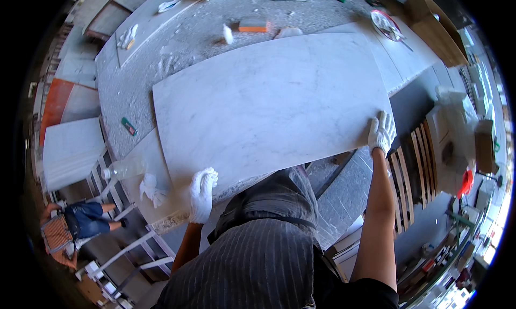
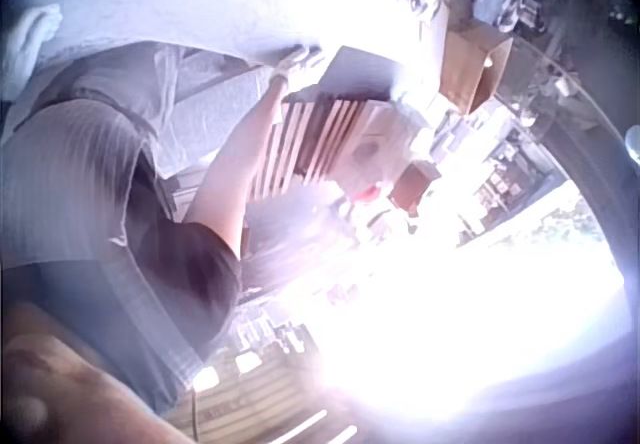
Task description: The person retrieves a large white stone slab from a rack and places it on a workbench. They then use a metal scraper to repeatedly scrape the surface of the slab, removing residue and dust.
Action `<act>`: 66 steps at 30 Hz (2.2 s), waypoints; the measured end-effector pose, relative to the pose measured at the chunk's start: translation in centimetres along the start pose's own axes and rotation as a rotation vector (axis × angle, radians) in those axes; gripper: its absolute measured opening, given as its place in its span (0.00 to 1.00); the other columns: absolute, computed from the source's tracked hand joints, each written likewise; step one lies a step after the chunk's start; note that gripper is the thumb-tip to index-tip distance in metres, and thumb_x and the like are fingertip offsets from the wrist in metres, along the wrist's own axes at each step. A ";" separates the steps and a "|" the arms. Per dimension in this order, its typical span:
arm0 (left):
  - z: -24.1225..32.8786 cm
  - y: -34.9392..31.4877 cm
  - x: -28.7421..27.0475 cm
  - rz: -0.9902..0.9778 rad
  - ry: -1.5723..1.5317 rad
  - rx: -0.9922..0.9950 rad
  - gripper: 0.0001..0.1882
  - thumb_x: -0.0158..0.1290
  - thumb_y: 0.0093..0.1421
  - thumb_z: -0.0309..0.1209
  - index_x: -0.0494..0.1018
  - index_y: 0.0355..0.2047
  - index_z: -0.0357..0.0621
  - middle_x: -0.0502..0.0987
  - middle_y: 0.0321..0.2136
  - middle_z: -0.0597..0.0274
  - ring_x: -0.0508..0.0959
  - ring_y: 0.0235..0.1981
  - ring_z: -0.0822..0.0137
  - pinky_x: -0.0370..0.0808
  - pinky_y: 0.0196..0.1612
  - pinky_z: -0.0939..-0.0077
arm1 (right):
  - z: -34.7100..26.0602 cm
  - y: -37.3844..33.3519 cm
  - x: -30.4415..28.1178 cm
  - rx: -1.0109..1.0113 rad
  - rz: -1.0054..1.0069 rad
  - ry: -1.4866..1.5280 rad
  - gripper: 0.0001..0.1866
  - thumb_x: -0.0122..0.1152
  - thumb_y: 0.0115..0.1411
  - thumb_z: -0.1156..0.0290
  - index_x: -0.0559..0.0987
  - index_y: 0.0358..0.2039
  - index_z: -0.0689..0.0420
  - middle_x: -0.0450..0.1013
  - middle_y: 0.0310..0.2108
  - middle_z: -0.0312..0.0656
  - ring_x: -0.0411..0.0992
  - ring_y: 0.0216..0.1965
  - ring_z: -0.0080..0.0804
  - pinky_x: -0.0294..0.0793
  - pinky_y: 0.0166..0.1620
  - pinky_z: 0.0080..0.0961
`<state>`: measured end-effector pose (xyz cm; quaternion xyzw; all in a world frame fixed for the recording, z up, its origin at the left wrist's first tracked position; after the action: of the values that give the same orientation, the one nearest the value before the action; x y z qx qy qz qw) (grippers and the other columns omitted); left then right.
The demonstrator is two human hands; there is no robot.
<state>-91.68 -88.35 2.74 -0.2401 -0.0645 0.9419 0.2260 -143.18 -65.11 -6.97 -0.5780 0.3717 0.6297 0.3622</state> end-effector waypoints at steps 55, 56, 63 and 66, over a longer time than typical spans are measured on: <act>4.2 11.7 16.4 0.228 0.893 0.652 0.20 0.39 0.66 0.39 0.71 0.47 0.37 0.70 0.51 0.42 0.67 0.56 0.42 0.60 0.60 0.47 | -36.6 -3.5 -0.8 -1.129 -0.057 0.881 0.29 0.54 0.51 0.54 0.73 0.54 0.51 0.61 0.62 0.40 0.51 0.67 0.42 0.39 0.69 0.52; 4.8 11.7 16.9 0.236 0.889 0.673 0.21 0.39 0.66 0.39 0.72 0.47 0.36 0.71 0.51 0.43 0.67 0.56 0.43 0.61 0.60 0.47 | -37.0 -4.5 0.5 -1.123 -0.038 0.933 0.30 0.55 0.51 0.54 0.73 0.54 0.52 0.61 0.62 0.40 0.50 0.68 0.42 0.38 0.69 0.52; 6.0 10.7 17.6 0.206 0.985 0.787 0.23 0.36 0.68 0.41 0.72 0.47 0.35 0.71 0.51 0.45 0.68 0.56 0.46 0.62 0.60 0.50 | -33.9 -2.2 -0.5 -1.139 -0.191 1.009 0.32 0.54 0.52 0.56 0.69 0.58 0.54 0.59 0.63 0.44 0.47 0.69 0.44 0.36 0.70 0.50; 7.2 9.7 18.3 0.232 1.007 0.749 0.22 0.36 0.68 0.40 0.72 0.48 0.35 0.71 0.50 0.45 0.68 0.55 0.44 0.63 0.59 0.49 | -32.1 -1.4 -0.4 -1.046 -0.149 0.978 0.31 0.54 0.52 0.55 0.71 0.56 0.52 0.60 0.63 0.43 0.49 0.68 0.42 0.37 0.70 0.50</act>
<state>-113.32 -88.67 -0.94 -0.5637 0.4098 0.6904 0.1940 -127.18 -92.92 -8.42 -0.9154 0.1005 0.3681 -0.1279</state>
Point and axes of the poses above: each hand's wrist, its own y-axis towards the middle knuckle, its own x-axis out of the palm, z = x × y, the point moved 1 cm from there along y, towards the middle knuckle
